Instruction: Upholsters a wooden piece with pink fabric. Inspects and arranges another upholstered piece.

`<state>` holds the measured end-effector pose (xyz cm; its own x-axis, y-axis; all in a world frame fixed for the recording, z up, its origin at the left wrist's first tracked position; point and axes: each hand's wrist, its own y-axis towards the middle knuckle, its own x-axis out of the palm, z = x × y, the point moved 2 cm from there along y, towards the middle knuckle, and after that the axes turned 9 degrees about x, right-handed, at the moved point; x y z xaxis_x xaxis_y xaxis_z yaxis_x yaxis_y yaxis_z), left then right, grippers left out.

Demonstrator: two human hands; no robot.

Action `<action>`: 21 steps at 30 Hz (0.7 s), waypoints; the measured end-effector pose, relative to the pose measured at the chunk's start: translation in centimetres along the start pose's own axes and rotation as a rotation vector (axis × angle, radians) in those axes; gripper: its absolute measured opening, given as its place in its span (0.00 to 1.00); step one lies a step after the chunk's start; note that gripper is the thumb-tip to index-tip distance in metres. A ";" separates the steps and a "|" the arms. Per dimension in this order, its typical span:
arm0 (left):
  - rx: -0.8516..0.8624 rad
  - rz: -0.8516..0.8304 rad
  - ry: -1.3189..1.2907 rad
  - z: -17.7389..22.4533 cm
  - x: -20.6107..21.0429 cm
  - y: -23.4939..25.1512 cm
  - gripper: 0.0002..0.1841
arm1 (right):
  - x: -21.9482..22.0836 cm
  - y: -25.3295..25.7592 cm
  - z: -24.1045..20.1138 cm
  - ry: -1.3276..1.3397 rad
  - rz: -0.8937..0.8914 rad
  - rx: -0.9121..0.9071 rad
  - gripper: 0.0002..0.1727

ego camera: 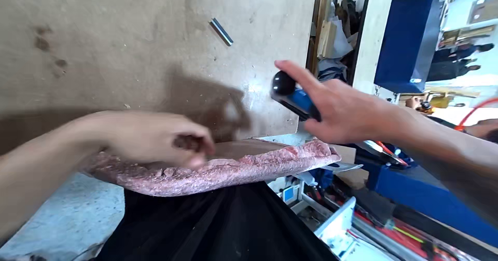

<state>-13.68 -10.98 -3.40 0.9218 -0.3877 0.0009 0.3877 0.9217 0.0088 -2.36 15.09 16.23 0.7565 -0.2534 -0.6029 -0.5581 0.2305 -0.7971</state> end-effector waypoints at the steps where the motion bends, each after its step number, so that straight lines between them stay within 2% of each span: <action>1: -0.002 0.034 0.020 0.4 0.3 -3.0 0.34 | 1.5 1.1 0.7 0.016 -0.028 -0.035 0.68; 3: -0.085 0.103 0.072 1.8 1.7 -7.8 0.47 | 4.7 3.8 2.2 0.099 -0.061 -0.142 0.66; 4: -0.161 0.175 0.151 2.3 3.0 -9.3 0.49 | 5.9 4.8 2.9 0.143 -0.053 -0.211 0.60; 6: -0.317 0.388 0.362 2.7 6.3 -10.6 0.44 | 6.5 4.3 3.0 0.149 -0.059 -0.290 0.35; 7: -0.396 0.531 0.442 2.9 8.1 -10.5 0.40 | 6.1 2.6 2.2 0.119 -0.064 -0.288 0.32; 8: -0.454 0.695 0.491 2.7 9.8 -10.3 0.39 | 5.7 0.2 1.1 0.082 -0.055 -0.290 0.36; 10: -0.525 1.080 0.515 1.3 13.5 -10.1 0.47 | 5.8 -4.7 -1.6 -0.027 0.030 -0.333 0.41; 13: -0.491 1.616 0.517 -3.2 18.9 -10.5 0.60 | 10.2 -6.8 -6.5 -0.137 0.260 -0.308 0.45; 14: -0.480 1.733 0.422 -4.9 20.2 -10.2 0.63 | 11.8 -6.1 -8.6 -0.136 0.337 -0.288 0.44; 16: -0.481 1.889 0.030 -8.0 22.0 -9.0 0.64 | 13.7 -4.2 -12.7 -0.124 0.463 -0.287 0.43; 17: -0.452 1.897 -0.200 -9.2 22.5 -8.4 0.59 | 13.9 -3.5 -14.4 -0.145 0.479 -0.285 0.42; 18: -0.414 1.875 -0.405 -10.3 23.0 -8.1 0.48 | 14.0 -3.0 -15.6 -0.178 0.480 -0.284 0.39; 19: -0.384 1.829 -0.538 -11.1 23.5 -8.1 0.32 | 14.5 -2.9 -16.3 -0.206 0.493 -0.296 0.34; 20: -0.336 1.778 -0.623 -12.0 23.6 -8.3 0.24 | 15.3 -3.2 -16.5 -0.218 0.521 -0.316 0.31; 21: -0.270 1.761 -0.684 -13.1 23.4 -8.8 0.20 | 16.0 -3.5 -16.2 -0.220 0.575 -0.345 0.27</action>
<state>4.56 -28.06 -16.54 0.0821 0.9816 0.1725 -0.8001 0.1681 -0.5759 6.22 -5.00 8.85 0.3402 0.0239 -0.9400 -0.9388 -0.0494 -0.3410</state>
